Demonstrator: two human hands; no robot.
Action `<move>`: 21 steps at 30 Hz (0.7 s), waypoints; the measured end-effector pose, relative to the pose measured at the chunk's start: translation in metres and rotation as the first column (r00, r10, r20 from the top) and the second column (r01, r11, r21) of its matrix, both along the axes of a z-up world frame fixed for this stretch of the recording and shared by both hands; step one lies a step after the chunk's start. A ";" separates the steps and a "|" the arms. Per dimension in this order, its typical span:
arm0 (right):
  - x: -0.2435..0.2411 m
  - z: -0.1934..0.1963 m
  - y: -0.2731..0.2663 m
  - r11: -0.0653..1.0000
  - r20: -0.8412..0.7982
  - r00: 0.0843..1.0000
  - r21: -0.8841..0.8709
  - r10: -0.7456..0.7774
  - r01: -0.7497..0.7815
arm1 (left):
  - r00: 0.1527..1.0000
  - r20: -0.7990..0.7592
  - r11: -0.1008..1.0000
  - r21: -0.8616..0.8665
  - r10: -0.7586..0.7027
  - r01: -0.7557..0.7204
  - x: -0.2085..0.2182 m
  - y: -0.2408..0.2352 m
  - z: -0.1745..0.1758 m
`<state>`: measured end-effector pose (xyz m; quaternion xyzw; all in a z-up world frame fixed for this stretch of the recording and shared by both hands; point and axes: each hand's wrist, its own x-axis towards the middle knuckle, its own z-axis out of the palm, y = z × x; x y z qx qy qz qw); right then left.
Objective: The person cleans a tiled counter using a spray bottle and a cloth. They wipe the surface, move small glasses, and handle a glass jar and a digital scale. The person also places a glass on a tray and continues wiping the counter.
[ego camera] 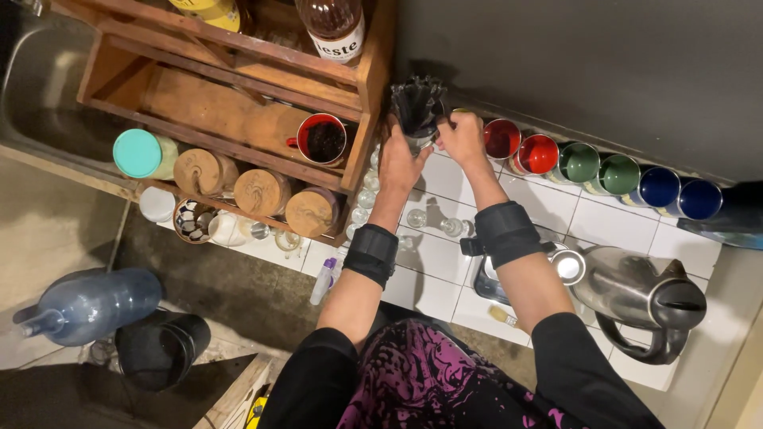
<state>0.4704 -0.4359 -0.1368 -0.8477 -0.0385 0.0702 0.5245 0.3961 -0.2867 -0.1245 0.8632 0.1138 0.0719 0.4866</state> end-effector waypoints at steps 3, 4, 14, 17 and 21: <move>0.000 -0.001 0.004 0.999 -0.026 1.000 0.036 -0.003 0.004 | 0.995 -0.102 0.999 -0.036 -0.018 0.014 -0.001 0.001 -0.016; -0.001 0.002 0.005 0.999 -0.025 1.000 0.036 -0.004 0.005 | 0.995 -0.101 0.999 -0.036 -0.019 0.016 -0.004 0.000 -0.008; -0.014 -0.003 0.009 0.980 -0.095 0.995 0.195 -0.010 0.028 | 0.999 -0.046 0.994 -0.104 0.010 -0.015 -0.020 0.000 0.022; -0.015 -0.002 0.009 0.973 -0.106 0.994 0.227 -0.007 0.032 | 0.999 0.033 0.994 -0.107 0.015 -0.012 -0.019 0.001 0.003; -0.021 -0.018 -0.001 0.969 -0.104 0.995 0.245 -0.001 0.027 | 0.999 0.016 0.999 -0.045 0.028 -0.027 -0.027 0.000 0.002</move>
